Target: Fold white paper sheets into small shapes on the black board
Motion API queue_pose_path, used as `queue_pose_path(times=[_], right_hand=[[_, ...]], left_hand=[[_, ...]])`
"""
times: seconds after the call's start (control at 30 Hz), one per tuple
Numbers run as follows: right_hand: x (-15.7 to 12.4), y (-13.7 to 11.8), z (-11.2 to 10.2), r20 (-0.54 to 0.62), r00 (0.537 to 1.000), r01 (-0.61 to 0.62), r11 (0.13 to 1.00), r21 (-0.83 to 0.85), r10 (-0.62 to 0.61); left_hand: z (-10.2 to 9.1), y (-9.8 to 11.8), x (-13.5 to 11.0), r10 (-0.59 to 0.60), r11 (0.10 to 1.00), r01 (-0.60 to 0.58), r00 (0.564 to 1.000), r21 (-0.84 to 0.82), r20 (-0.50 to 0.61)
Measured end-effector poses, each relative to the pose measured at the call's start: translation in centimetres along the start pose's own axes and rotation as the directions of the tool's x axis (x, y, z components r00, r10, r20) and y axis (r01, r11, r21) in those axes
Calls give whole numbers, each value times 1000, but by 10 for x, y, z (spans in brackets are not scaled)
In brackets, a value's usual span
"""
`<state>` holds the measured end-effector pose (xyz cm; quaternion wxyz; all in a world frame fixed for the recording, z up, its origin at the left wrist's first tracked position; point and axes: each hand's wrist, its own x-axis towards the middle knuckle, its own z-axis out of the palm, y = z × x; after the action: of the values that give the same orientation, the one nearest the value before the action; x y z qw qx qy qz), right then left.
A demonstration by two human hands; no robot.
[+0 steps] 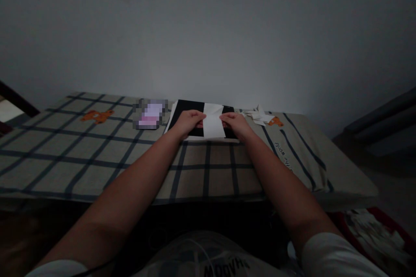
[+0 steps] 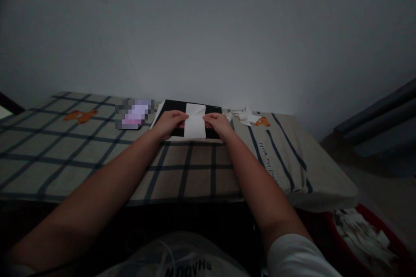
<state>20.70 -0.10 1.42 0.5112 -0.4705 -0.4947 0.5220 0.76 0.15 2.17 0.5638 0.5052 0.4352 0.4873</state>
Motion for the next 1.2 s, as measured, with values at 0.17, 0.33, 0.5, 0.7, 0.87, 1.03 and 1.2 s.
queue_pose_path(times=[0.17,0.33,0.5,0.7,0.87,1.03,1.2], right_hand=[[2,2,-2,29,999,16,998,-53,-15],[3,5,-4,61,998,38,997,-72,-34],[4,8,-4,67,997,46,996,-76,-41],[5,10,-5,87,995,60,995,-76,-53],[4,10,-5,108,992,65,995,-74,-57],[5,10,-5,117,993,7,999,-31,-4],[5,7,-5,95,995,1,999,-40,3]], left_hand=[[-1,-2,1,22,1000,-22,1000,0,8],[0,-4,3,60,998,-60,998,2,-18],[-1,-5,4,79,997,-79,997,-8,-24],[-1,-2,2,58,998,-58,998,-6,-32],[-1,-1,1,80,997,-80,995,7,-65],[-3,-3,3,78,997,-77,996,26,-49],[-5,-8,7,41,999,-41,999,9,22]])
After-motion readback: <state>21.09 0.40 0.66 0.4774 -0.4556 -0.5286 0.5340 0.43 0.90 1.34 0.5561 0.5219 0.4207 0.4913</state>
